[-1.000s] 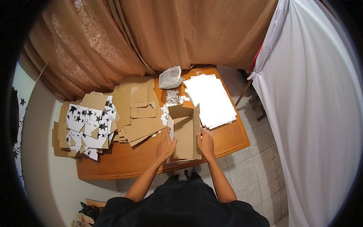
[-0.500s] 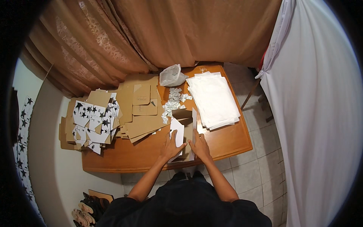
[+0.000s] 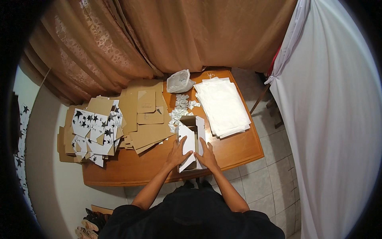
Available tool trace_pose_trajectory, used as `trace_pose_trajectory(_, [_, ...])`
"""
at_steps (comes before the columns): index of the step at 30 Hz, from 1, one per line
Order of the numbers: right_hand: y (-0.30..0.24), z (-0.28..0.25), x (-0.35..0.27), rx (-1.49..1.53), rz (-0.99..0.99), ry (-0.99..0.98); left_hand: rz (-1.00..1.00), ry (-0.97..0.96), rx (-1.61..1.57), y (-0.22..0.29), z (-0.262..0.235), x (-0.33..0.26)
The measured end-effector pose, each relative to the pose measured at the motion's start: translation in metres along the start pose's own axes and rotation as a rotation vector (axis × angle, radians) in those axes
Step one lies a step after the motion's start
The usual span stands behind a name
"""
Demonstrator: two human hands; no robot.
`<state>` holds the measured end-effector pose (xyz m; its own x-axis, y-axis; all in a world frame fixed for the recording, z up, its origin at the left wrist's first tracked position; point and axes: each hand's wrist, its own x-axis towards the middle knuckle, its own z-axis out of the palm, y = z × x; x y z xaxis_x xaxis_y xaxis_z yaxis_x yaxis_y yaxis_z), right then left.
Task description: Folding cardboard shoe boxes, inserting tissue paper and silica gel packets, and placing the finished boxes on a shelf.
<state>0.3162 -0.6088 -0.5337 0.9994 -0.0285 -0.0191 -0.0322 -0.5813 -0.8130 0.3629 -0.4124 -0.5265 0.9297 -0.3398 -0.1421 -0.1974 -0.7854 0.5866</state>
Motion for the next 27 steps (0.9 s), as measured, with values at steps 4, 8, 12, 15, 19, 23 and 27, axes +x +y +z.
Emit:
trace_pose_trajectory(4, [-0.005,-0.002,0.002,0.130,-0.011,-0.016,0.066,0.032,-0.106,-0.018,0.002,0.004])
trace_pose_trajectory(8, [-0.013,-0.004,0.006,0.084,0.075,-0.059,0.151,0.137,-0.009,-0.026,-0.015,0.024])
trace_pose_trajectory(12, [-0.011,-0.003,0.002,0.017,0.086,-0.043,0.245,0.060,0.110,-0.009,-0.057,0.058])
trace_pose_trajectory(15, [-0.017,0.000,0.001,-0.008,0.071,-0.052,0.253,-0.049,0.165,-0.016,-0.066,0.076])
trace_pose_trajectory(19, [-0.020,0.002,0.000,-0.033,0.061,-0.042,0.168,-0.104,0.230,-0.011,-0.073,0.089])
trace_pose_trajectory(23, [-0.029,0.006,0.007,-0.074,0.103,-0.052,0.172,-0.136,0.212,-0.026,-0.063,0.084])
trace_pose_trajectory(27, [-0.030,0.013,0.008,-0.177,0.100,-0.072,0.198,-0.118,0.161,-0.033,-0.056,0.069])
